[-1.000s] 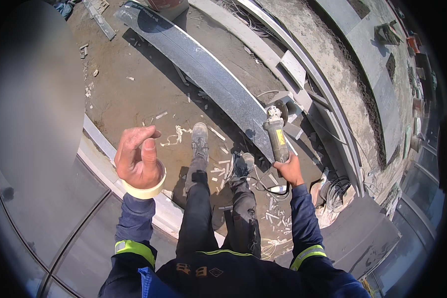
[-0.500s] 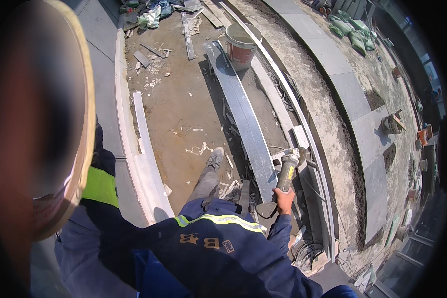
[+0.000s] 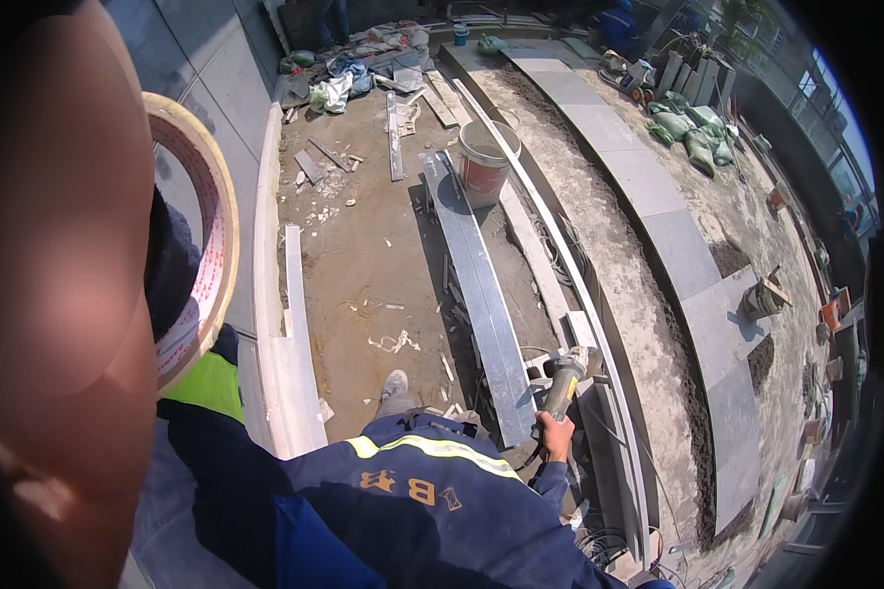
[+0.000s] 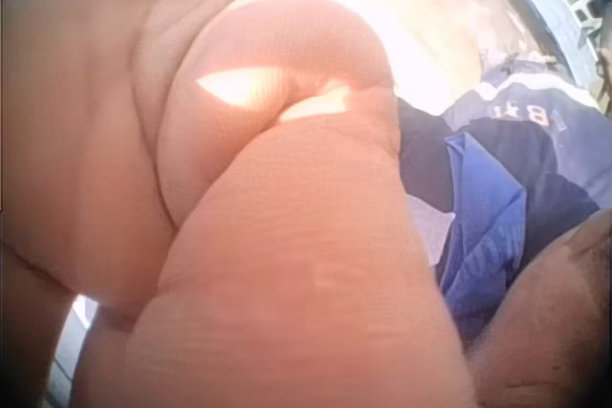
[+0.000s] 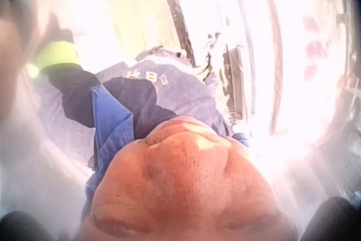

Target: The person uses an angle grinder to smooth the edge of a long, curved stone slab. They hold the tool with both hands and move it along the slab's edge, generating dust. The person briefly touches their face before resuming the grinding task.

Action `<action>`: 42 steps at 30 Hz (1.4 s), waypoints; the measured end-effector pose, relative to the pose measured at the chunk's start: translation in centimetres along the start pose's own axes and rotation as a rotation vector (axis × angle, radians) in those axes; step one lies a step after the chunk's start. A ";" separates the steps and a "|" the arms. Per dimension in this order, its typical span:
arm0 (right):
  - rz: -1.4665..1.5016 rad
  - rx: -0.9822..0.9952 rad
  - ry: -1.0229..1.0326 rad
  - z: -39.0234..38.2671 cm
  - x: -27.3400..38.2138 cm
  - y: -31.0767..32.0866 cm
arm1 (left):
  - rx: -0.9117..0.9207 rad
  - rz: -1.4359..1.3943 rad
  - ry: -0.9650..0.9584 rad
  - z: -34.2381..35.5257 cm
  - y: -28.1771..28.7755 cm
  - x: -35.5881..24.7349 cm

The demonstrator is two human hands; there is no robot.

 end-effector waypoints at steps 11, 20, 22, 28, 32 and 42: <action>0.012 -0.105 0.057 -2.7 -1.2 2.4 | 0.131 -0.223 -0.027 -0.8 -0.6 1.4; 0.031 -0.102 0.090 -3.6 0.0 -3.6 | 0.512 -0.160 -0.519 14.6 3.9 2.0; 0.020 -0.138 0.082 -4.3 0.5 -4.5 | 0.584 -0.166 -0.544 15.6 3.8 4.3; 0.009 -0.024 0.068 -4.4 1.9 -12.4 | 0.734 -0.072 -0.624 19.1 6.1 4.5; -0.031 -0.044 0.091 -5.7 3.2 -14.8 | 0.726 -0.107 -0.626 18.8 7.4 7.5; -0.034 -0.058 0.116 -4.9 0.4 -15.4 | 0.770 -0.189 -0.677 18.5 6.2 9.7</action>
Point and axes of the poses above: each hand's wrist, its own z-axis towards the middle knuckle, its own y-axis out of the back of the hand, x = y × z, the point moved 1 cm from there along z, towards the middle knuckle, and after that the axes turned 1 degree about y, right-handed, at the moved point
